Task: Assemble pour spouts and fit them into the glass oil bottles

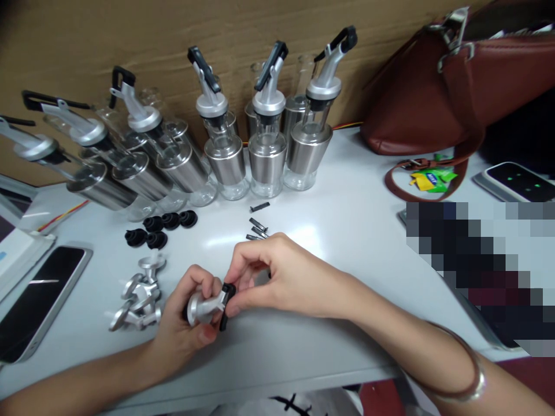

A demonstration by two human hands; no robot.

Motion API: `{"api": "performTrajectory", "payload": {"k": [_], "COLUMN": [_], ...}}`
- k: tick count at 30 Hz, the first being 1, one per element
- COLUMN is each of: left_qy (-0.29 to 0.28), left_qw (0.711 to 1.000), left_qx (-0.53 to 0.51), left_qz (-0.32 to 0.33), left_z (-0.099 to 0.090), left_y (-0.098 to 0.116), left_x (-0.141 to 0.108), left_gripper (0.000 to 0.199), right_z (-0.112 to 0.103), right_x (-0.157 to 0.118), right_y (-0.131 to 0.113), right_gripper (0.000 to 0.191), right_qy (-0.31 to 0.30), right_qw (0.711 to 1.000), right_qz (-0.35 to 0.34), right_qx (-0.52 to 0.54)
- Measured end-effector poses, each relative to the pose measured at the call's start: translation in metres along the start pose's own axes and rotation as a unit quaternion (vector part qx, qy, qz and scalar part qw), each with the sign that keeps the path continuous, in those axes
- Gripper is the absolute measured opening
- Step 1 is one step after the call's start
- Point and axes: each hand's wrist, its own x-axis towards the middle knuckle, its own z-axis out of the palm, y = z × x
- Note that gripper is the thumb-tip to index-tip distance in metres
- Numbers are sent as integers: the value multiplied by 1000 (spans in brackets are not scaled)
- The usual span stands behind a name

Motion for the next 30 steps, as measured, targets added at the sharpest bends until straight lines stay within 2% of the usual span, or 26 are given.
{"api": "performTrajectory", "payload": {"k": [11,19,30], "left_qy": [-8,-6,-2], "left_qw": [1000,1000,1000], "left_qx": [-10,-22,-2], "left_qz": [7,15,12], "left_z": [0,-2,-3], "left_y": [-1,-3,-6], "left_x": [-1,-1,-3], "left_gripper": [45,46,46], "right_z": [1,2,1], "right_x": [0,0,1], "right_y": [-3,-2,1], "right_gripper": [20,23,21], "right_qy": [-4,-14,-5], "right_qw": [999,989,993], "right_qz": [33,100,77], "right_qx": [31,109,88]}}
